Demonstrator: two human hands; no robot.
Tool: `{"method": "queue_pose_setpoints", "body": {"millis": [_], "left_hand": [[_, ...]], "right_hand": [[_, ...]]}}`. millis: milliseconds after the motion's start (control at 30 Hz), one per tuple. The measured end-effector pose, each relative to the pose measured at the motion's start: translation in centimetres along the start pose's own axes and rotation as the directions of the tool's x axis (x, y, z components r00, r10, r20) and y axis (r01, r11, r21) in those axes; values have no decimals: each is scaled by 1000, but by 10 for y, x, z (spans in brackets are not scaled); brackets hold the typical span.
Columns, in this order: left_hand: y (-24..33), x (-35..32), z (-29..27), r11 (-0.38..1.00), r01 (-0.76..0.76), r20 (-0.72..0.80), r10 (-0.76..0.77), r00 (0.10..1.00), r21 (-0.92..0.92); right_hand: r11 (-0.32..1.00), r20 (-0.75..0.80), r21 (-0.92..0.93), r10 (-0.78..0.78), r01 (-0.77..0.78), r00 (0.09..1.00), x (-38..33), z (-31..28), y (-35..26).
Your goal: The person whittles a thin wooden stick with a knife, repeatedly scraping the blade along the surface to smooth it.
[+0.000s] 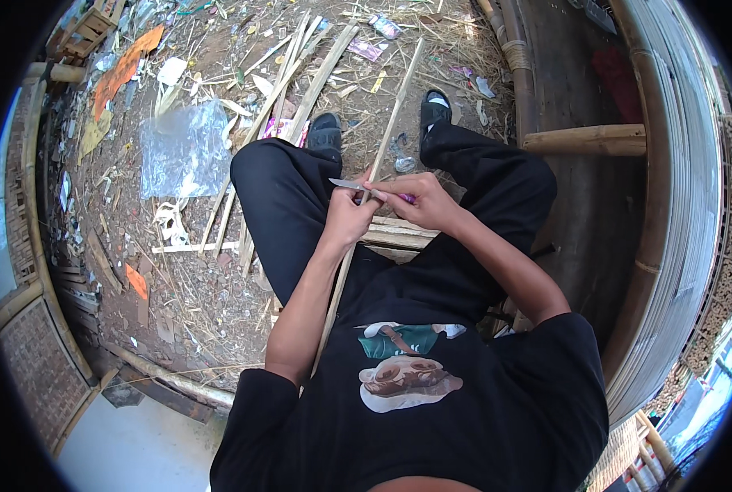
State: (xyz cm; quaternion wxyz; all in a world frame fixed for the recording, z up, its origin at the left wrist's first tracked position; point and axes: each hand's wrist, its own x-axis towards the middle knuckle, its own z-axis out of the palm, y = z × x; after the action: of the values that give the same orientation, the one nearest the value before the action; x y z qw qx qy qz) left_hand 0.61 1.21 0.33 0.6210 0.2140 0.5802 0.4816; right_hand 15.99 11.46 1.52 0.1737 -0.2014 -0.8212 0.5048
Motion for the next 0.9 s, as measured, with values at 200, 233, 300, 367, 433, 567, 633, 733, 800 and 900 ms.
{"method": "queue_pose_setpoints", "body": {"millis": [200, 233, 300, 367, 433, 567, 633, 733, 800, 900], "left_hand": [[-5, -2, 4, 996, -46, -62, 51, 997, 81], [-7, -2, 2, 992, -20, -33, 24, 999, 123], [-4, -6, 6, 993, -30, -46, 36, 998, 110], [-1, -4, 6, 996, -15, -37, 18, 999, 88], [-1, -6, 8, 997, -47, -78, 52, 996, 68], [-8, -4, 6, 992, -62, -68, 70, 995, 112], [-11, -7, 5, 994, -20, -40, 24, 999, 108], [-26, 2, -1, 980, -72, -74, 87, 993, 187], [-16, -3, 4, 991, -67, -76, 76, 994, 115], [-14, -2, -2, 988, -44, -29, 48, 998, 145]], "right_hand": [[996, -34, -76, -38, 35, 999, 2, -1, 6], [994, -63, -112, -18, 11, 998, 5, -3, 8], [995, -86, -94, -39, 31, 996, 7, -6, 17], [999, -106, -12, -32, 30, 994, 10, -4, 19], [997, -17, 31, -75, 75, 997, -1, 6, 8], [995, -139, -70, 59, -69, 989, 13, -12, 23], [994, -145, -73, 76, -87, 987, 6, 0, 20], [999, -27, 19, -36, 37, 999, 3, 5, 15], [997, -114, -16, 79, -81, 990, 12, -10, 23], [999, 10, 27, -38, 38, 999, 2, 10, 3]]}}
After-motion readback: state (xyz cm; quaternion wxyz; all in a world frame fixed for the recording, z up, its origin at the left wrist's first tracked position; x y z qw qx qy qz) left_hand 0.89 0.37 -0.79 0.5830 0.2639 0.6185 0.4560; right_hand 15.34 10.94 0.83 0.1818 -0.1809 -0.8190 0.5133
